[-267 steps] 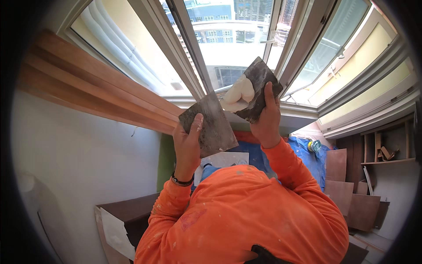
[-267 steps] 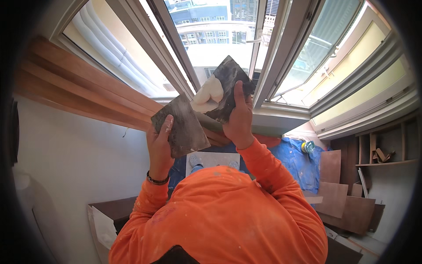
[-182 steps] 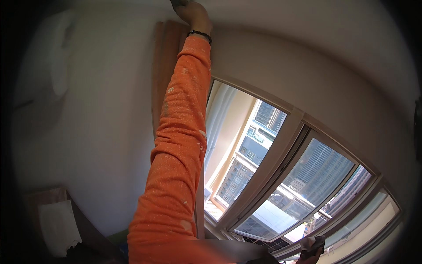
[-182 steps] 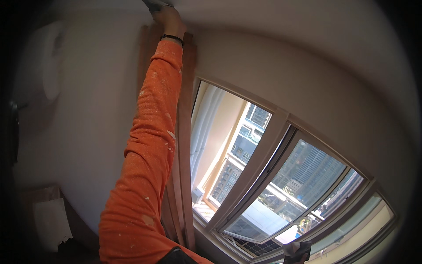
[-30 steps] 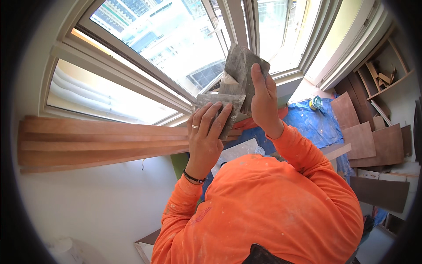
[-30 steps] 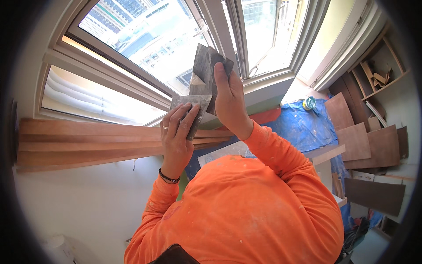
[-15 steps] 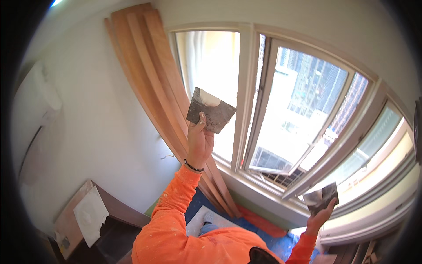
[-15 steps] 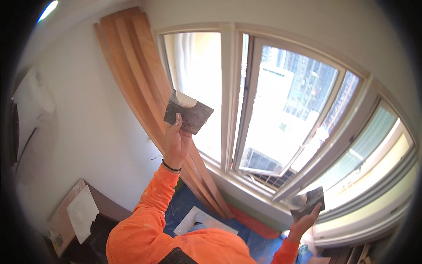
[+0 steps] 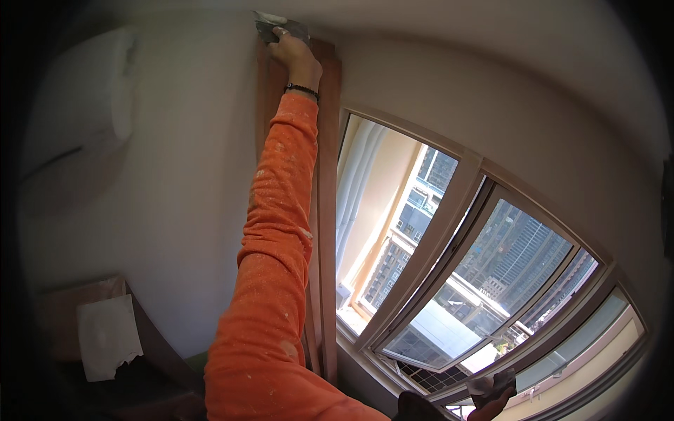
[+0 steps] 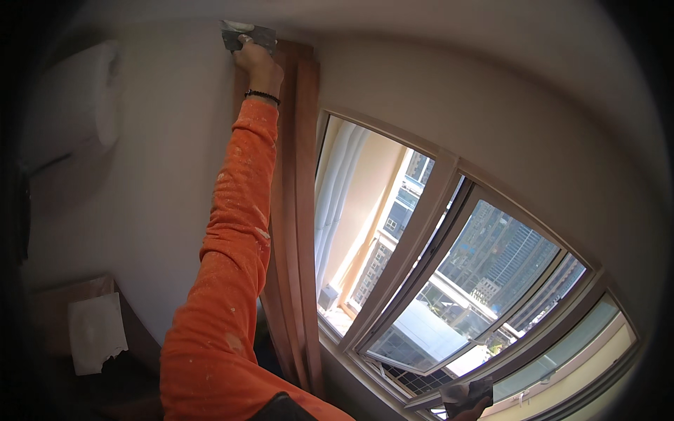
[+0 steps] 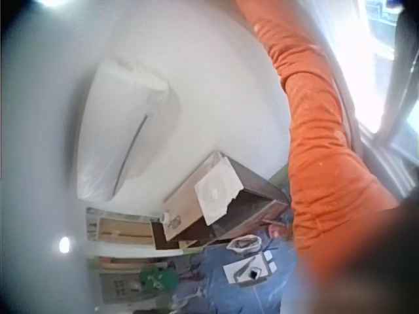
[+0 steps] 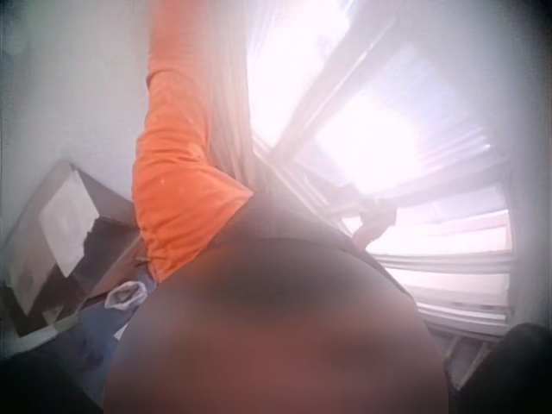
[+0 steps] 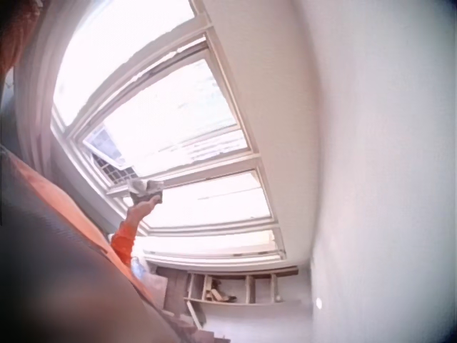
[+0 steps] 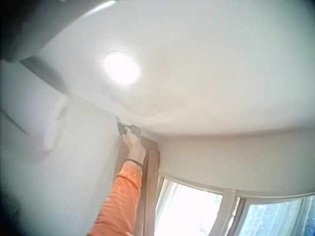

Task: The person applies plaster to the ceiling using a trowel and hawk. They repeatedly scoop plaster onto the trowel and smooth it onto the ceiling surface near a window and along the room's ceiling.

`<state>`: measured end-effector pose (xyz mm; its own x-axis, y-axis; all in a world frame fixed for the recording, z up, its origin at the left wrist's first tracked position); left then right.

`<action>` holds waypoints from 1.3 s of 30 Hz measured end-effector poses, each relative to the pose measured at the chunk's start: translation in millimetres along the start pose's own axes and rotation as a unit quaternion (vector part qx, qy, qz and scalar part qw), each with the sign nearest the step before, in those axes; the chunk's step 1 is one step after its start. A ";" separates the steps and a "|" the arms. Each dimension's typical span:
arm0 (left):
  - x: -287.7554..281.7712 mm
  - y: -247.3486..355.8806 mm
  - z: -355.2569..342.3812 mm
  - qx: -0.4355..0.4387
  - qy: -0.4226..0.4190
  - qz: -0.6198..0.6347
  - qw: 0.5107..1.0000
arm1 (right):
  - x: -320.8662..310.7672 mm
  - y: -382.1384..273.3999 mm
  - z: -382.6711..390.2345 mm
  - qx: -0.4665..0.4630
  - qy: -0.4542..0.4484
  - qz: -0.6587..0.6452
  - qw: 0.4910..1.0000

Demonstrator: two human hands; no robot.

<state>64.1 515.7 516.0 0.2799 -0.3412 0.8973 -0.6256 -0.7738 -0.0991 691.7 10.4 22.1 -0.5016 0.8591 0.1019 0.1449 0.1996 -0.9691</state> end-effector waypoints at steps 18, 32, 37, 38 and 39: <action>35.2 -19.7 -62.1 -0.127 -0.024 0.098 0.987 | 78.0 49.5 5.3 0.128 0.061 -0.190 0.971; 121.9 41.7 5.2 0.056 -0.056 0.017 0.997 | -4.8 36.5 -13.8 -0.079 -0.044 -0.057 0.994; 189.1 95.7 129.7 0.210 -0.092 -0.025 0.973 | -73.5 91.7 -4.6 0.153 0.032 -0.250 0.956; 195.3 96.5 140.4 0.199 -0.089 -0.072 0.973 | -78.0 89.4 -0.9 0.165 0.040 -0.236 0.957; 200.3 95.0 156.0 0.182 -0.083 -0.115 0.973 | -86.9 87.5 3.5 0.174 0.054 -0.221 0.958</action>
<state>174.3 290.7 619.2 0.5150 -0.1940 0.8349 -0.2420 -0.9673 -0.0755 745.0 -48.4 -72.4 -0.3541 0.7749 0.5236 -0.3634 0.4019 -0.8405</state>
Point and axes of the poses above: each hand's wrist, its own z-axis away from the middle knuckle, its own x-axis out of the palm, y = z × x, the point moved 10 cm from there along -z, towards the middle knuckle, and after that the axes turned 7 degrees about z, right-handed, at the moved point
